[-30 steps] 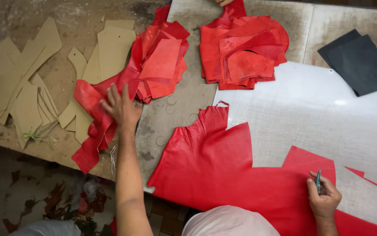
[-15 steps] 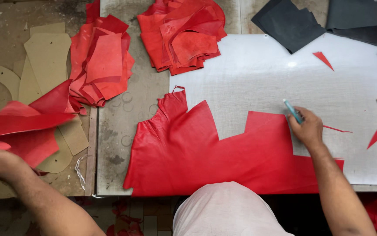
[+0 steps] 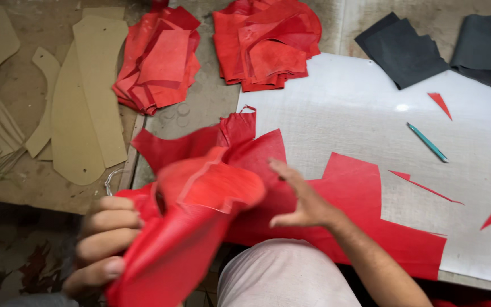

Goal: The person cuts red leather pieces using a utility knife and a cardboard template on a workbench. They repeatedly position the template, cut along its edges, remove the cut pieces, and set them aside. Scraps are gathered and discarded, and the process continues with multiple pieces.

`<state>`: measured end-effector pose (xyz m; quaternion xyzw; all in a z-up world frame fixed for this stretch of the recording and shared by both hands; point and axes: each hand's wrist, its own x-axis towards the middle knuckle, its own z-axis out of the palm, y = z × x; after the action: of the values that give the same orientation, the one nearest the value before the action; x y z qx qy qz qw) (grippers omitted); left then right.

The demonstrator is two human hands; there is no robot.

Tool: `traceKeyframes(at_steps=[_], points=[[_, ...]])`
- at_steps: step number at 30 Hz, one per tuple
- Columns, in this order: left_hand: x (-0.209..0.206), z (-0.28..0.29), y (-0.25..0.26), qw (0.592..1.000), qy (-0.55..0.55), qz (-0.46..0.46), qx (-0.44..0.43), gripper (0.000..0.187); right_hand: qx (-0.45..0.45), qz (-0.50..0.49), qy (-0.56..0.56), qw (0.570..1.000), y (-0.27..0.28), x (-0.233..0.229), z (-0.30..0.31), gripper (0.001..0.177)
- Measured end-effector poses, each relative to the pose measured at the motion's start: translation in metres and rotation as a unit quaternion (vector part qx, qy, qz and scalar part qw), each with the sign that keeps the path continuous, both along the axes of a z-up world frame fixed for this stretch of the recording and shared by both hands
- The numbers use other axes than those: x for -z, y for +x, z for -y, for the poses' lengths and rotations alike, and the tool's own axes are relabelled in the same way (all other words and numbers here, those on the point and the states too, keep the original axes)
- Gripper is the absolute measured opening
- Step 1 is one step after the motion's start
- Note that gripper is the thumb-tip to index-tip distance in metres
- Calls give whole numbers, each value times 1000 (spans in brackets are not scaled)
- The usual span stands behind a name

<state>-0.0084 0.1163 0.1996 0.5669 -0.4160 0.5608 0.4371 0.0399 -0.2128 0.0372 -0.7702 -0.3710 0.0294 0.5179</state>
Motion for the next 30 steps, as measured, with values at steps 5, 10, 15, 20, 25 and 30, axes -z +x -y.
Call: traceKeyframes(at_steps=[5, 10, 15, 20, 25, 30], points=[[-19, 48, 6, 963, 254, -74, -54, 27, -55, -230, 46, 970, -21, -13, -51, 65], [-6, 43, 45, 927, 312, -191, -85, 38, 67, -330, 217, 916, 18, -21, 1, 28], [26, 28, 77, 882, 316, -137, -322, 26, 206, 1, 252, 946, 51, -60, 63, 41], [62, 34, 78, 934, 233, 0, -270, 32, 335, 344, 48, 876, 21, -94, 94, 23], [118, 37, 73, 846, 408, -222, -261, 62, 290, 22, -186, 938, 7, -73, 118, 78], [171, 28, 61, 830, 342, -400, -185, 60, 272, -31, -147, 950, -25, -39, 111, 104]])
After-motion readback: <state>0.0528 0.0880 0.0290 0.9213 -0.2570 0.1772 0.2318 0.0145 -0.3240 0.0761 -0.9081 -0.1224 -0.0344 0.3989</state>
